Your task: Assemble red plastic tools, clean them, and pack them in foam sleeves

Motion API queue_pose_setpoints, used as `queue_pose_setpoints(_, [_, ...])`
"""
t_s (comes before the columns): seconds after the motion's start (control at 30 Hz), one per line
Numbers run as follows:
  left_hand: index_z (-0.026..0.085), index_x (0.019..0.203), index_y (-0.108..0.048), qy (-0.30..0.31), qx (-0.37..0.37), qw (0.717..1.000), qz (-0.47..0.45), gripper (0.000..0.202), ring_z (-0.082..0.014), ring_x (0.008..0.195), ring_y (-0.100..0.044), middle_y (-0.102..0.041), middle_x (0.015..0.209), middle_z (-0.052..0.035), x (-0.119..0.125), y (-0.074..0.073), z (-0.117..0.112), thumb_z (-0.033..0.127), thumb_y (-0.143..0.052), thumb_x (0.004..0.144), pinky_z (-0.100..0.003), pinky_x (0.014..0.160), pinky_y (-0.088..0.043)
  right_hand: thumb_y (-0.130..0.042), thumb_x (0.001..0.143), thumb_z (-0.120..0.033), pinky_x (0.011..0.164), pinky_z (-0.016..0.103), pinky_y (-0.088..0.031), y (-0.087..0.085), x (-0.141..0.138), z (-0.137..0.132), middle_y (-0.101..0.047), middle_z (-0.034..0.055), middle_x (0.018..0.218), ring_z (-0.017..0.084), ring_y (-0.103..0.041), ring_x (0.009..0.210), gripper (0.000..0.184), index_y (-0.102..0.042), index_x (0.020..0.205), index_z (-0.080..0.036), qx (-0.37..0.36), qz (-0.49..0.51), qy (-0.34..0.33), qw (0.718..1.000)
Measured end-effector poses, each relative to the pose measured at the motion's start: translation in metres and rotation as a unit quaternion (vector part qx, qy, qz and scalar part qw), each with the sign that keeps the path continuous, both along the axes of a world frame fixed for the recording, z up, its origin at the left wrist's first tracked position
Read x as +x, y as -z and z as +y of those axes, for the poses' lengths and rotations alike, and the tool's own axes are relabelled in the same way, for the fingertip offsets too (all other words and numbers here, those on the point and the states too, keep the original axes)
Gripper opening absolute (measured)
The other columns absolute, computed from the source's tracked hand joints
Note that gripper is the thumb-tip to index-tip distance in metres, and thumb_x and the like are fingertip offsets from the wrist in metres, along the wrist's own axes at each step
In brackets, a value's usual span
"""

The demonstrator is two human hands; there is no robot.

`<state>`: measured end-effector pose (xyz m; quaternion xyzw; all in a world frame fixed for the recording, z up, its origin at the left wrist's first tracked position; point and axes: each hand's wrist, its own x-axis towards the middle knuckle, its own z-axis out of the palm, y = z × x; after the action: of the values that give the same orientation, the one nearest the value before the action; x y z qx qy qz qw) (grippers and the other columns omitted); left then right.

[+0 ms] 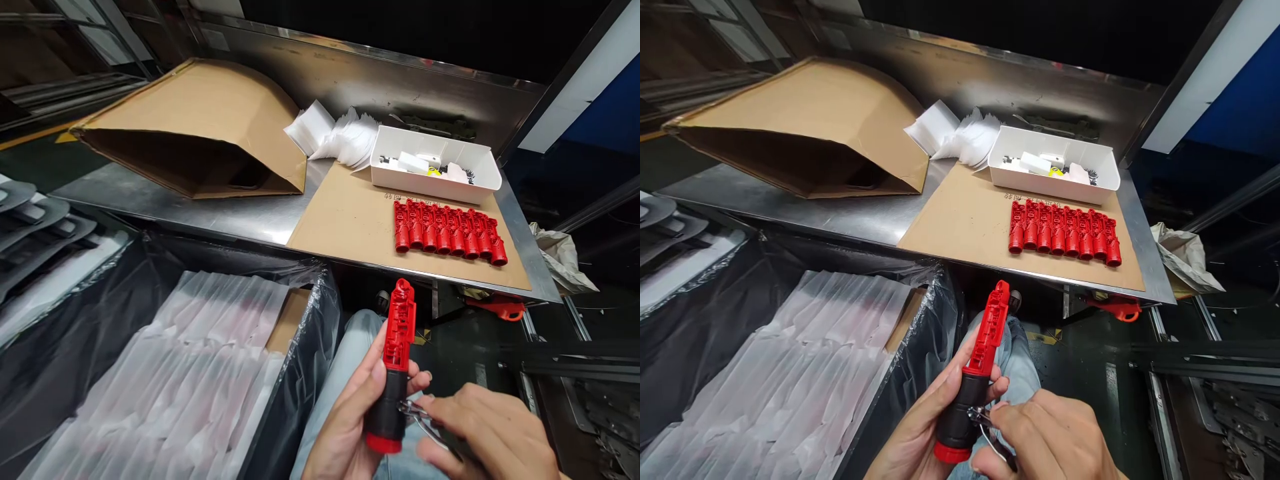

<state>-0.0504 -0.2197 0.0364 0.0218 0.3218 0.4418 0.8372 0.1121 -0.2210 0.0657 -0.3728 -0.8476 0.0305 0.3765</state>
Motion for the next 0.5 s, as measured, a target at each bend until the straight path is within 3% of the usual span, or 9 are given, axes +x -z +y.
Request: queue_pose_setpoints(0.5, [0.026,0.145,-0.043,0.021,0.021,0.999,-0.017,0.062,-0.0225,0.099,-0.07,-0.075,0.101,-0.0097,-0.0002,0.0068,0.0016,0.033,-0.068,0.089,-0.031,0.089,-0.049,-0.052,0.099,-0.026,0.042,0.021,-0.051,-0.0004,-0.0006,0.0028,-0.07,0.0035,0.056,0.012,-0.063,0.042,0.027,-0.067,0.081,-0.012,0.002,-0.004,-0.004,1.0])
